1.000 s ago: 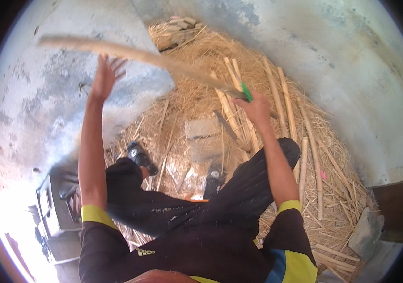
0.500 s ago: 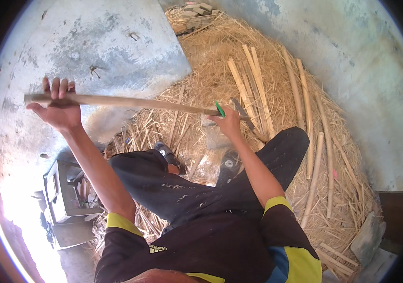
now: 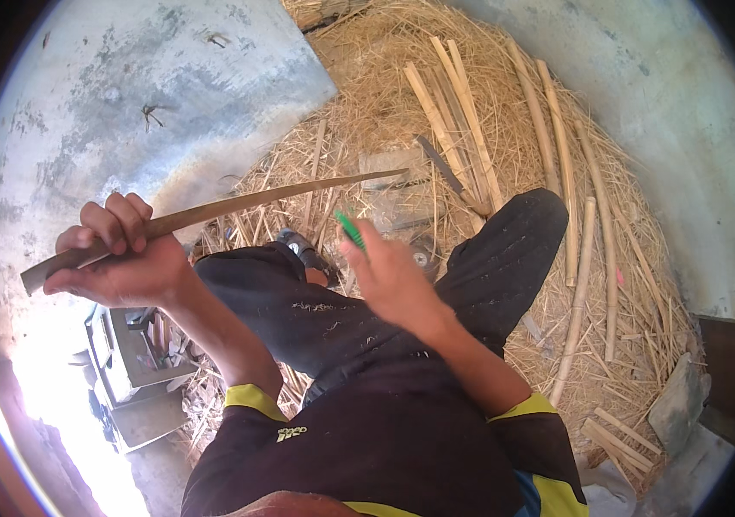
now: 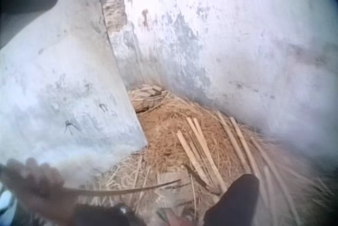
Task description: The person sits cross-legged on a straw-covered floor and uses a green-handled knife to shave thin strips from a long wooden stick. They repeatedly rotate the stick and scrape along its length, producing wood shavings that fall onto the floor.
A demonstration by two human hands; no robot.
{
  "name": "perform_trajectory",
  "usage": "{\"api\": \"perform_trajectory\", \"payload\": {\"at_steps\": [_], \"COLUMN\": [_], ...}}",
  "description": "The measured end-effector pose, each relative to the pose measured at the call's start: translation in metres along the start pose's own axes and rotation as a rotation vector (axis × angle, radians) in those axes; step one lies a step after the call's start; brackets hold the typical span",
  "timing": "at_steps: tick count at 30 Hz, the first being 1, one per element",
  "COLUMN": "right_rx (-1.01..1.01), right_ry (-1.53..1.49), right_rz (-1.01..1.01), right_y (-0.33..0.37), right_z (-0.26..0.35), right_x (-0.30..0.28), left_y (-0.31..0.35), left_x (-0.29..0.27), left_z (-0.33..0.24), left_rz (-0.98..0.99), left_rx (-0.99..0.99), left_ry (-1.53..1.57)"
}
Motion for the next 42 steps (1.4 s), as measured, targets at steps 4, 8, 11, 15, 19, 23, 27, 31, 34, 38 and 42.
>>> {"api": "perform_trajectory", "payload": {"at_steps": [4, 8, 11, 15, 19, 23, 27, 31, 34, 38, 42], "right_rx": [-0.16, -0.189, -0.188, -0.146, -0.126, -0.137, -0.115, -0.135, -0.31, -0.247, -0.279], "right_ry": [-0.1, -0.159, -0.136, -0.131, -0.126, -0.166, -0.169, -0.103, -0.037, -0.012, -0.059], "right_rz": [-0.036, -0.026, -0.022, -0.004, 0.007, 0.012, 0.04, 0.057, 0.046, 0.174, 0.177], "right_y": [0.01, 0.008, 0.014, 0.021, 0.027, 0.031, 0.033, 0.029, 0.028, 0.032, 0.034], "right_z": [0.042, 0.045, 0.043, 0.031, 0.025, 0.025, 0.028, 0.042, 0.061, 0.082, 0.092], "right_x": [0.011, 0.015, 0.014, 0.021, 0.023, 0.023, 0.021, 0.022, 0.025, 0.025, 0.024], "left_y": [-0.002, -0.001, -0.016, -0.006, 0.006, 0.042, 0.06, 0.07, 0.077, 0.078, 0.074], "left_x": [0.011, 0.023, 0.022, 0.017, 0.008, 0.023, 0.029, 0.015, 0.011, 0.016, 0.019], "left_z": [-0.008, -0.008, -0.029, -0.045, -0.05, -0.012, 0.015, -0.011, -0.009, -0.016, -0.034], "left_rz": [-0.122, -0.14, -0.177, -0.294, -0.414, -0.203, 0.022, 0.205, 0.189, 0.087, 0.031], "left_rx": [0.027, 0.199, 0.184, 0.113, 0.089, -0.02, 0.14, 0.136, -0.015, -0.165, -0.203], "left_ry": [-0.043, -0.469, -0.526, -0.28, -0.354, -0.383, -0.613, -1.039, -0.888, -0.706, -0.633]}}
Point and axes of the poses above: each hand's wrist, its own y-axis away from the middle knuckle, its own x-axis out of the palm, z = x × y, the point moved 4 cm from there along -y, towards the middle knuckle, and after that the axes turned 1 degree about z, right-handed, at the moved point
